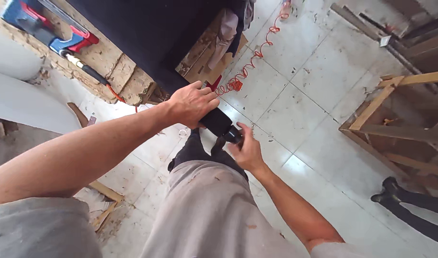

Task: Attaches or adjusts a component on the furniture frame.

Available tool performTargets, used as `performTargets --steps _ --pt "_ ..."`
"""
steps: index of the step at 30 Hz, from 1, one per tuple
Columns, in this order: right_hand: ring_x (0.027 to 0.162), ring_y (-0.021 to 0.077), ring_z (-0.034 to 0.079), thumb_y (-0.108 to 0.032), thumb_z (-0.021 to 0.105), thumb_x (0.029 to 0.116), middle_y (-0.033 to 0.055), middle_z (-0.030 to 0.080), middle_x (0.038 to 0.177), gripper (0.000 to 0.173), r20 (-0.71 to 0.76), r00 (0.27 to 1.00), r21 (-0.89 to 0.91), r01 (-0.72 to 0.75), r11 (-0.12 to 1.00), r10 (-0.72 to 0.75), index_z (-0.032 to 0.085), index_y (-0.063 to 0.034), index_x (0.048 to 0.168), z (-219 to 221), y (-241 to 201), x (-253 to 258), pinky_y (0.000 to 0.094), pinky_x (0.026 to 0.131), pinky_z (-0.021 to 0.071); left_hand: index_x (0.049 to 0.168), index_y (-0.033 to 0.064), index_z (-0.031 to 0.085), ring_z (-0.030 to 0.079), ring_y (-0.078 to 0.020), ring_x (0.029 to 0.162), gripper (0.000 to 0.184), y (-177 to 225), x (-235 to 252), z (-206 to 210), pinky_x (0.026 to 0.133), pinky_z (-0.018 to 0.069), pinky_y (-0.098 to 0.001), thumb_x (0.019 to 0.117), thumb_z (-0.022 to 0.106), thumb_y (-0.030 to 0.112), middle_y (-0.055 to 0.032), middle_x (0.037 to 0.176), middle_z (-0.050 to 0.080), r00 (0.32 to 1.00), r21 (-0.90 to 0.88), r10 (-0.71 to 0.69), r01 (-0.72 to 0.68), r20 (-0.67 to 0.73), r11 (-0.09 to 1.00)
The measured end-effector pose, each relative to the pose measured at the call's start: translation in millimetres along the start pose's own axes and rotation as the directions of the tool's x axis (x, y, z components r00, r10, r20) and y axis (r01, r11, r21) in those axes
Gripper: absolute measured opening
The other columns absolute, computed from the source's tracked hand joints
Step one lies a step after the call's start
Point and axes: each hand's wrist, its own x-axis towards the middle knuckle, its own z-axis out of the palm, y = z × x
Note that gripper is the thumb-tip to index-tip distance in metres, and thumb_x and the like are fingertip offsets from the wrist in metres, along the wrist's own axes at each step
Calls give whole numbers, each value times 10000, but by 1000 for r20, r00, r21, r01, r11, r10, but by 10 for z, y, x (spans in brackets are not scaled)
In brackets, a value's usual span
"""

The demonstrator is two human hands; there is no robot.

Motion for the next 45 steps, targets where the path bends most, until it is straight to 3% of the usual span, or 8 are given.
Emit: performTargets --steps 6,12,18,24,30,35,40,45 --pt "713 48 654 -403 601 1008 28 678 867 520 -98 994 279 -18 960 47 551 57 1245 321 34 7 246 638 577 1041 62 632 660 -308 964 693 -17 5 35 820 490 -494 661 846 601 -111 997 671 1000 -18 15 -15 2 1000" --pt "348 30 412 -763 120 976 -69 464 526 853 713 698 700 -702 -134 67 652 -97 1022 110 -110 132 176 329 365 1039 60 628 663 -302 947 707 -16 16 -1 811 491 -486 663 836 622 -105 986 671 1000 3 20 -20 14 1000" --pt "655 123 639 -453 538 1004 78 707 1008 641 18 1000 -4 -13 1000 13 498 23 1432 -19 -30 -8 328 566 559 1027 60 623 660 -297 926 698 -25 10 -1 795 490 -479 680 816 634 -111 1001 670 1000 8 24 -24 7 1000" --pt "715 58 656 -400 577 1017 41 680 870 516 -91 996 238 21 971 1 555 65 1242 281 68 55 253 635 574 1011 63 620 655 -309 947 662 -45 7 46 800 488 -485 658 842 577 -108 974 658 999 -28 29 -29 -17 999" --pt "349 29 399 -759 82 968 -64 472 525 875 738 663 674 -733 -96 122 660 -101 960 82 -106 174 177 327 346 983 73 629 663 -295 970 653 -28 25 21 803 488 -471 631 854 575 -96 978 670 999 -16 29 -29 -27 999" --pt "603 85 610 -386 432 1059 40 702 922 520 29 996 130 -85 988 82 525 5 1390 17 -49 0 283 524 538 1014 67 625 663 -305 942 679 -16 7 15 807 501 -476 664 827 613 -107 984 666 1000 -1 18 -18 -8 1000" --pt "763 101 701 -419 621 998 81 715 911 583 -138 989 100 72 992 -57 544 89 1274 277 59 43 298 675 604 992 61 628 657 -316 939 650 -33 9 44 800 496 -489 649 848 567 -115 969 661 999 -24 22 -23 -26 999" --pt "344 12 356 -690 95 1027 -84 413 520 783 676 690 719 -694 -28 259 616 -108 971 79 -215 160 161 321 331 970 73 615 654 -297 909 634 -39 17 37 782 487 -469 649 841 570 -97 937 650 999 -19 33 -34 -29 999"
